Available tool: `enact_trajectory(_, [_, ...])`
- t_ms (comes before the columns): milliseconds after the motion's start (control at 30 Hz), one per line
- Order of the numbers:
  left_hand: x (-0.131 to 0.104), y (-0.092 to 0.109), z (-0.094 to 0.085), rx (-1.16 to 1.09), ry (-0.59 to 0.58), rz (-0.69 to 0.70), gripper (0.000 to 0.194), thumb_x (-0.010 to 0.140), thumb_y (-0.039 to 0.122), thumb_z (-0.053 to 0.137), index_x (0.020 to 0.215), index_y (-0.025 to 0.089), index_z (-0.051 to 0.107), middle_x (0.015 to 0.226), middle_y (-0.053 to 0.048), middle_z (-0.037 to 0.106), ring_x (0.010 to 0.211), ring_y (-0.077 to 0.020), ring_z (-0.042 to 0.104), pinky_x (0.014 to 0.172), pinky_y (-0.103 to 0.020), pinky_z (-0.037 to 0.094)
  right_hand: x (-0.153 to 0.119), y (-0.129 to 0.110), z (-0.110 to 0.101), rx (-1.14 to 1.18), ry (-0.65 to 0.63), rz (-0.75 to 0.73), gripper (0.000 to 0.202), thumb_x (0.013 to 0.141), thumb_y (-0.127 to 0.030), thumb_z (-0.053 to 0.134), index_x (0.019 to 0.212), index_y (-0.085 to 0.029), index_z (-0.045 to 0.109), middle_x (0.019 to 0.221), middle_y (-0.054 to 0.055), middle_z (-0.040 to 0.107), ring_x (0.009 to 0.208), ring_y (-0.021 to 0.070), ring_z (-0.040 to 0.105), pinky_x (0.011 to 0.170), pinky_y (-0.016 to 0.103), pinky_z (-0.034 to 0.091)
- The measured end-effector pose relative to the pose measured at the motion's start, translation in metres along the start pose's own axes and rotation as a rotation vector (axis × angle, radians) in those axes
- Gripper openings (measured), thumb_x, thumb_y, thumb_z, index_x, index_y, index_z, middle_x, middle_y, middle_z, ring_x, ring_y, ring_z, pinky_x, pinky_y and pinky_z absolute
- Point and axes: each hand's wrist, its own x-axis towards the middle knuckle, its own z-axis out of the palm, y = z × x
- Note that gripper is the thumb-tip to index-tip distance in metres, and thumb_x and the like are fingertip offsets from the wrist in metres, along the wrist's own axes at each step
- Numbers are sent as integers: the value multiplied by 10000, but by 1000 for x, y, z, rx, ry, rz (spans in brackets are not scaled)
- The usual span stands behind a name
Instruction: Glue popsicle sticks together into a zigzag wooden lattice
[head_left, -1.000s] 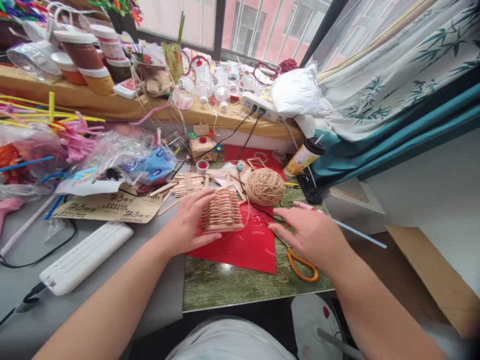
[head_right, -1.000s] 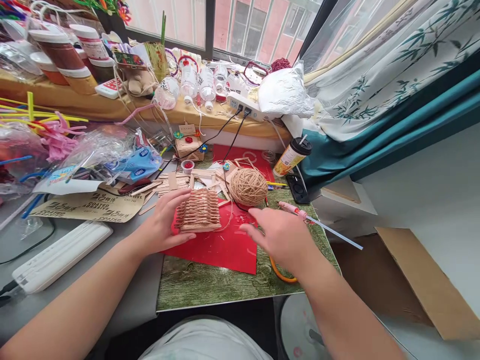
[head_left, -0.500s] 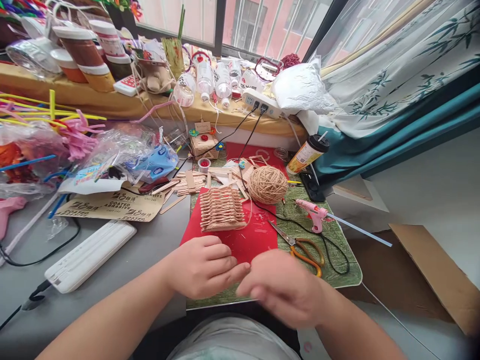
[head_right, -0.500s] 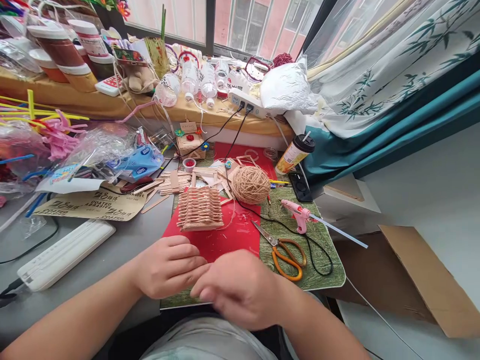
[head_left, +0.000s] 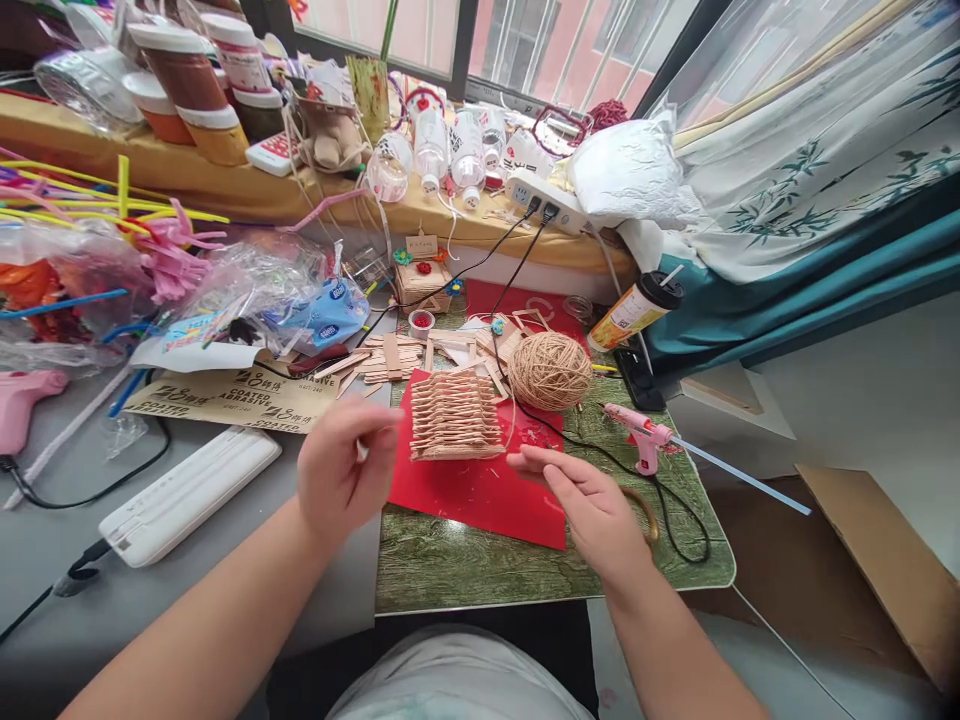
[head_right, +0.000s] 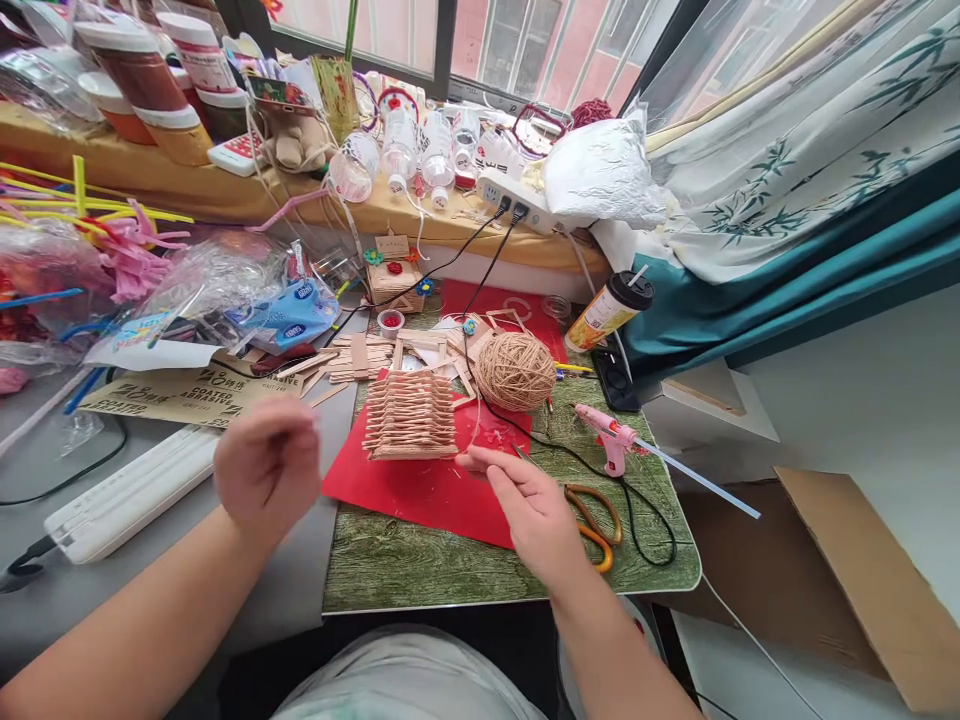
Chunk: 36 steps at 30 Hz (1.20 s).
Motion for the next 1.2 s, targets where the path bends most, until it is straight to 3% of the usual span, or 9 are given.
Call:
enact_trajectory(67, [2,-1,3,46,-59,141,285,1038,469,683,1273,310,664,917,-35,733,801,-205,705,752,-381,574,-6,-7,15,79,-102,-33,334,1124,-446,591,1224,-246,839,1146,100,878,1115,254,839,1073,448,660])
enact_trajectory(167, [5,13,14,-95,-400,489,610,976,681,703,1397,242,653,1081,-98,832,969,-257,790,844,-406,650,-9,-24,39,102,-504,-195,373,1125,-450,561,1143,-224,856,1121,106,876,1073,246,840,1010,403,675])
enact_trajectory(267, [4,28,27,-269,-613,485,591,1050,500,665,1537,183,560,1198,-150,839,1088,-261,810,922,-397,671,-3,-41,55,77,-720,-428,326,1062,-397,649,1297,-226,797,1239,105,856,1187,242,818,1061,378,650])
enact_trajectory(400, [5,26,29,-370,-599,374,488,1054,259,686,1530,229,582,1076,-103,859,929,-210,830,854,-333,682,6,-48,47,17,-783,-439,375,1033,-358,706,1365,-193,763,1489,158,737,1402,281,711,1190,447,573])
enact_trajectory(500, [8,11,14,-286,-501,314,311,1040,223,712,1349,261,713,925,-48,844,783,-171,801,724,-281,645,4,-34,20,3,-630,-381,298,1019,-459,753,1232,-266,829,1434,123,777,1385,320,717,1197,535,564])
enact_trajectory(600, [11,-3,-2,-190,-269,82,180,991,207,777,1159,271,779,712,1,731,586,-131,657,567,-270,516,-1,-11,-3,55,-160,-202,278,1139,-398,558,1219,-290,803,861,33,839,758,210,816,778,392,700])
enact_trajectory(700, [12,-11,-5,-142,-113,19,81,1030,255,709,973,252,767,596,17,580,510,-123,511,504,-294,383,-1,5,-10,-227,94,-181,245,1112,-287,606,1309,-297,752,968,37,810,711,169,742,711,337,644])
enact_trajectory(900, [14,-10,21,150,-326,295,293,890,320,904,1132,272,745,985,-33,767,853,-183,691,813,-358,572,19,9,20,-559,116,-546,176,1020,-207,758,1178,-283,782,1016,59,774,953,239,713,886,436,590])
enact_trajectory(1200, [18,-7,27,61,-406,174,153,935,201,841,967,228,693,978,-26,770,864,-158,710,840,-335,567,51,-1,36,-587,27,-578,61,1024,-217,766,974,-249,751,937,48,755,906,231,681,854,417,567])
